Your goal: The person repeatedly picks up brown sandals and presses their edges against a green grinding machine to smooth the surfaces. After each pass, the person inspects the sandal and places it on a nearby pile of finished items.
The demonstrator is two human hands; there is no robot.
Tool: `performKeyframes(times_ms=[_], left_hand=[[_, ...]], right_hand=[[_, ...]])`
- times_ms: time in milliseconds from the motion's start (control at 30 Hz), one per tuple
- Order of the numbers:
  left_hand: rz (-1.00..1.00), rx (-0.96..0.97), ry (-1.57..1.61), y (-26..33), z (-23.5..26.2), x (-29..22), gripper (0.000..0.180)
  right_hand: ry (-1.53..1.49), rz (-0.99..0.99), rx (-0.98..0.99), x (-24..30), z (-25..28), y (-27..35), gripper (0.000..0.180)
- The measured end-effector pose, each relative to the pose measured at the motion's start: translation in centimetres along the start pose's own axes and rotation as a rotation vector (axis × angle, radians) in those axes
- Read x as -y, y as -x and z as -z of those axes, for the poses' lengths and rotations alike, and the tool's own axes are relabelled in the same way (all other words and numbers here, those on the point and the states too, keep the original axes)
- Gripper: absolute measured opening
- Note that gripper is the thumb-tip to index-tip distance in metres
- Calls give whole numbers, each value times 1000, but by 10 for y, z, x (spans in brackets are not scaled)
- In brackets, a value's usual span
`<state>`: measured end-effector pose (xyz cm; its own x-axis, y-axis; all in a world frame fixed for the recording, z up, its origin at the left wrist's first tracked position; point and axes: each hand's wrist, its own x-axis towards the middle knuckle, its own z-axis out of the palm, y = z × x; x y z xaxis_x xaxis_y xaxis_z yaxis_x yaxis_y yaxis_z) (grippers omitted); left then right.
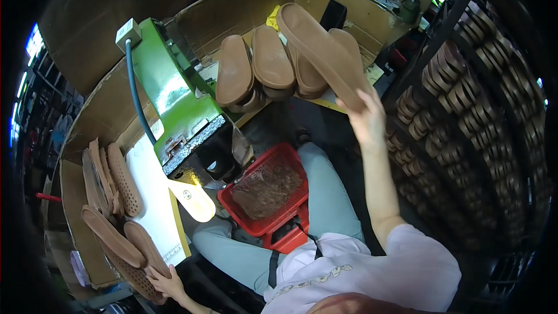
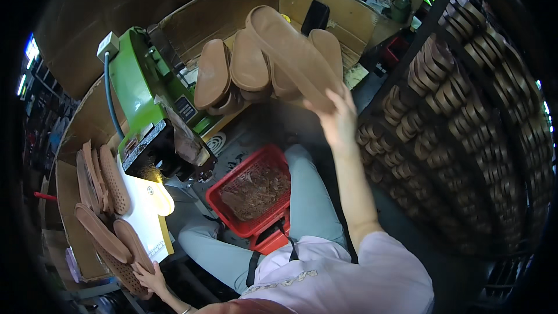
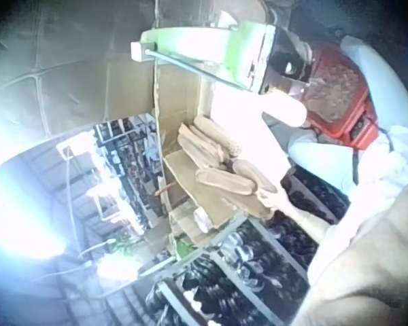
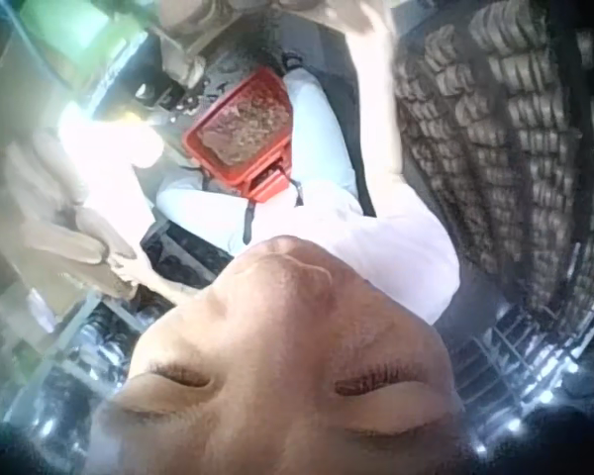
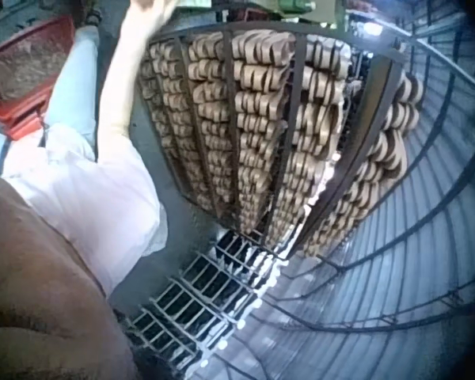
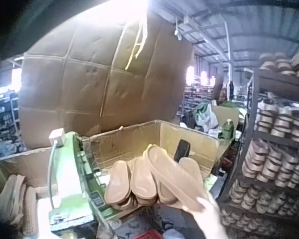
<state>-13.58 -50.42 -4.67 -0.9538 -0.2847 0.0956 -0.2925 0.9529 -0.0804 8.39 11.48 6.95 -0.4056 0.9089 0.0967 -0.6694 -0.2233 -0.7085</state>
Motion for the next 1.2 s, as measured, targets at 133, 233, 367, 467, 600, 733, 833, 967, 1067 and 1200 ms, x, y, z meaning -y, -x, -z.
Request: performKeyframes(times_ms=[133, 233, 367, 467, 600, 733, 833, 967, 1067, 1200], left_hand=[[-26, 82, 214, -2, 21, -8, 85], [-93, 59, 349, -7, 22, 1, 82], [-218, 7, 900, -6, 1, 37, 73], [25, 431, 1438, 30, 60, 40, 63], [-35, 658, 1470, 75, 115, 3, 57], [-652, 444, 1186, 104, 108, -29, 57], [-990, 327, 1047, 111, 119, -66, 63], [-676, 434, 1775, 126, 92, -124, 82], [-405, 499, 2176, 147, 71, -177, 71], [-273, 844, 2095, 179, 58, -219, 36]], right_hand=[[-74, 108, -190, -58, -4, -67, 42], [195, 113, -231, -75, -10, -73, 57], [448, -79, -93, -75, -9, -63, 75], [714, -47, -73, -67, -12, -34, 64], [835, -77, 116, -101, 42, 23, 52], [85, -1043, 632, -146, -1, 135, 44], [-100, -1106, 318, -165, 12, 165, 43], [177, -826, 396, -125, 0, 152, 47], [214, -754, 432, -101, 50, 159, 51], [371, -759, 277, -82, 112, 184, 52]])
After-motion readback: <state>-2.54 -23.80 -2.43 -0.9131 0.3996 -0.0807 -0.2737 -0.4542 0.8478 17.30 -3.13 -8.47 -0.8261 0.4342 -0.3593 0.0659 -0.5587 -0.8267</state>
